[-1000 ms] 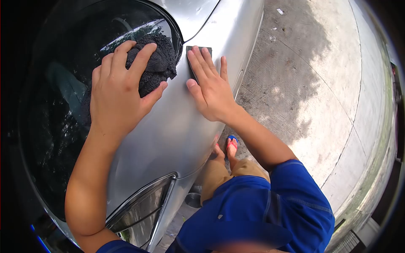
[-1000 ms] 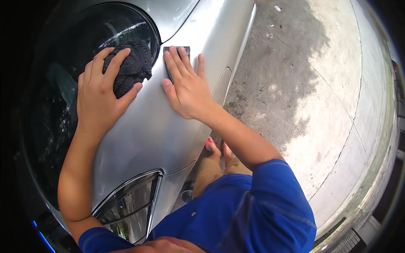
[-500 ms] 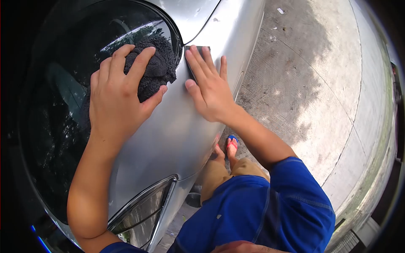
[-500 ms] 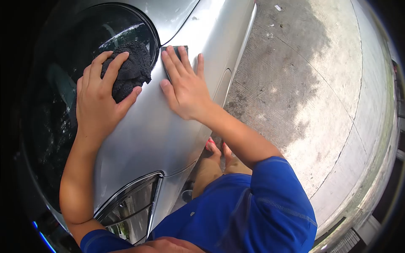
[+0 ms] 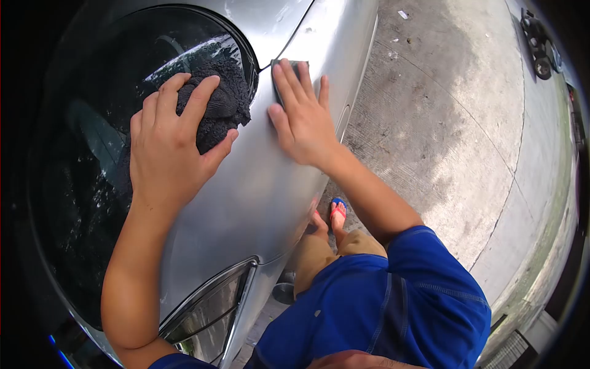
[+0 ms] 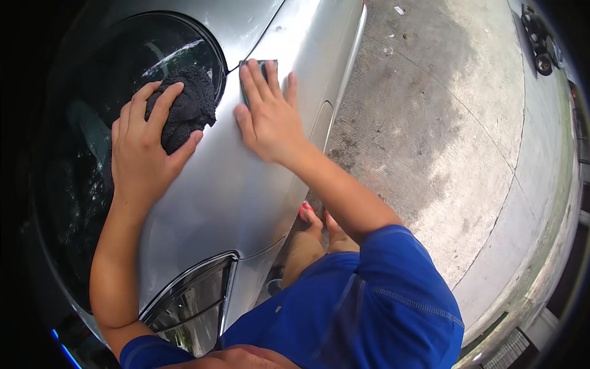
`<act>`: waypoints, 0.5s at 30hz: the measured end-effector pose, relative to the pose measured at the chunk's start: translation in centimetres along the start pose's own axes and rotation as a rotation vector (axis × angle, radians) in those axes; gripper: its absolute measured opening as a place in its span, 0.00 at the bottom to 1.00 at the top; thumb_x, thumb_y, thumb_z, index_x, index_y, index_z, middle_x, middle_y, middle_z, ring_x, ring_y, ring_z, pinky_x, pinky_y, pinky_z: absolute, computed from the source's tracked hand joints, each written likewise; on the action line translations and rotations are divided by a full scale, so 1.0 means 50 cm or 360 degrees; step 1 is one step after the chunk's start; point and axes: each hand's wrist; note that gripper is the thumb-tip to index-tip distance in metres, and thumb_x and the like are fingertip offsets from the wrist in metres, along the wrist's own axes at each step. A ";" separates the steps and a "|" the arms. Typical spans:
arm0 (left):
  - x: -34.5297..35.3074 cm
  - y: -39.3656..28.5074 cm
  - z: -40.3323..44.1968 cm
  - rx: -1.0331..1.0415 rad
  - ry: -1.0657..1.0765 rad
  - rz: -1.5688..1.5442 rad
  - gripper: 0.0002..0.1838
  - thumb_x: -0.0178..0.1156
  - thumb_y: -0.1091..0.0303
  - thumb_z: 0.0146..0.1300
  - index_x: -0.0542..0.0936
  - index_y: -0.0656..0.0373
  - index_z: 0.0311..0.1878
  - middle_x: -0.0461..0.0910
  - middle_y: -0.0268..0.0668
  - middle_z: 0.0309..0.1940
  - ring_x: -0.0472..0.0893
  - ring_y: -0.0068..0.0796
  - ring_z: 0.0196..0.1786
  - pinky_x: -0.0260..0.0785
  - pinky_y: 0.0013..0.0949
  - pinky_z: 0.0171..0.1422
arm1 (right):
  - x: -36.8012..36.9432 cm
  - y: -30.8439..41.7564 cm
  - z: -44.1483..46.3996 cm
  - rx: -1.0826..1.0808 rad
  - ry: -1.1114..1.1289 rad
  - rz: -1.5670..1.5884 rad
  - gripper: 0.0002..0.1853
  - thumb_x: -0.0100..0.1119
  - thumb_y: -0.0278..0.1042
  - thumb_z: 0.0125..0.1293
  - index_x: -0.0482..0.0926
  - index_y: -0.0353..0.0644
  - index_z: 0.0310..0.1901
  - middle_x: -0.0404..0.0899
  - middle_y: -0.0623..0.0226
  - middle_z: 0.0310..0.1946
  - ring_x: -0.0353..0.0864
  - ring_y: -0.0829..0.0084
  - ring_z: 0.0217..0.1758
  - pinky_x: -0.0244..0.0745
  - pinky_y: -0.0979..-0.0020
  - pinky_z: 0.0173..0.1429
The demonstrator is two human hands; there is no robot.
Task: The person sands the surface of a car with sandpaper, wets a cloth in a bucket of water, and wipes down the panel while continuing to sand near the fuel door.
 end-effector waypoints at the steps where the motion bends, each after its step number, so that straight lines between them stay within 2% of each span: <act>1: -0.003 0.005 0.005 0.0015 -0.0020 0.0032 0.40 0.80 0.52 0.60 0.80 0.43 0.77 0.76 0.43 0.74 0.78 0.50 0.70 0.70 0.52 0.72 | -0.001 0.004 -0.009 -0.0049 0.0015 0.0004 0.37 0.42 0.50 0.86 0.59 0.36 0.87 0.58 0.49 0.89 0.48 0.37 0.93 0.35 0.26 0.89; 3: -0.008 -0.005 0.008 0.0030 0.0008 0.0066 0.40 0.80 0.50 0.61 0.80 0.40 0.77 0.75 0.43 0.75 0.78 0.50 0.70 0.69 0.53 0.73 | -0.020 -0.007 -0.031 -0.0105 0.0108 0.0031 0.37 0.41 0.51 0.86 0.59 0.36 0.87 0.57 0.48 0.89 0.49 0.37 0.93 0.35 0.26 0.89; 5: -0.002 -0.024 -0.013 0.0137 0.0116 0.0124 0.39 0.79 0.49 0.62 0.81 0.37 0.77 0.74 0.42 0.77 0.77 0.50 0.70 0.69 0.53 0.72 | -0.019 -0.090 0.084 0.0023 -0.0136 -0.0364 0.38 0.43 0.50 0.85 0.59 0.35 0.87 0.57 0.48 0.89 0.49 0.38 0.92 0.36 0.30 0.91; 7: 0.023 -0.027 0.019 0.0251 0.0074 0.0194 0.35 0.77 0.46 0.64 0.82 0.32 0.75 0.72 0.41 0.78 0.76 0.50 0.69 0.68 0.53 0.70 | -0.019 -0.076 0.089 0.0124 -0.0120 -0.0282 0.37 0.44 0.48 0.85 0.59 0.33 0.87 0.56 0.47 0.89 0.47 0.38 0.93 0.36 0.32 0.91; 9: 0.071 -0.031 0.096 0.0409 0.0158 0.0078 0.32 0.76 0.45 0.64 0.84 0.34 0.72 0.75 0.41 0.75 0.79 0.49 0.66 0.72 0.52 0.66 | -0.009 -0.010 -0.042 0.0160 -0.0034 -0.0037 0.37 0.44 0.47 0.85 0.59 0.33 0.87 0.55 0.46 0.90 0.46 0.39 0.93 0.36 0.32 0.91; 10: 0.108 -0.039 0.154 0.0399 0.0125 0.0098 0.31 0.76 0.46 0.64 0.84 0.35 0.71 0.76 0.42 0.74 0.80 0.50 0.65 0.74 0.52 0.65 | -0.009 0.006 -0.081 0.0174 0.0021 0.0088 0.37 0.44 0.46 0.85 0.59 0.32 0.87 0.54 0.46 0.90 0.46 0.39 0.94 0.36 0.32 0.92; 13: 0.205 -0.022 0.298 0.0332 -0.0010 0.0099 0.29 0.75 0.47 0.66 0.85 0.36 0.69 0.79 0.43 0.72 0.84 0.51 0.63 0.79 0.53 0.63 | -0.035 0.006 -0.086 0.0004 0.0168 -0.0022 0.36 0.45 0.45 0.85 0.59 0.33 0.87 0.54 0.46 0.90 0.45 0.40 0.94 0.37 0.32 0.92; 14: 0.207 -0.015 0.304 0.0285 -0.0006 0.0106 0.28 0.75 0.47 0.67 0.85 0.36 0.70 0.78 0.44 0.73 0.84 0.51 0.65 0.78 0.54 0.64 | -0.036 -0.029 -0.031 0.0036 0.0080 -0.0195 0.37 0.46 0.45 0.85 0.58 0.33 0.87 0.53 0.46 0.90 0.46 0.40 0.94 0.38 0.33 0.92; 15: 0.204 -0.005 0.304 0.0231 -0.0002 0.0109 0.28 0.74 0.46 0.68 0.85 0.35 0.71 0.78 0.44 0.73 0.83 0.51 0.66 0.78 0.54 0.66 | -0.035 -0.059 0.030 0.0068 -0.0092 -0.0273 0.35 0.45 0.45 0.85 0.61 0.33 0.86 0.57 0.46 0.89 0.48 0.41 0.94 0.39 0.35 0.92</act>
Point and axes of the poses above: each hand's wrist, its own z-axis towards the middle knuckle, its own x-axis out of the palm, y = z × x
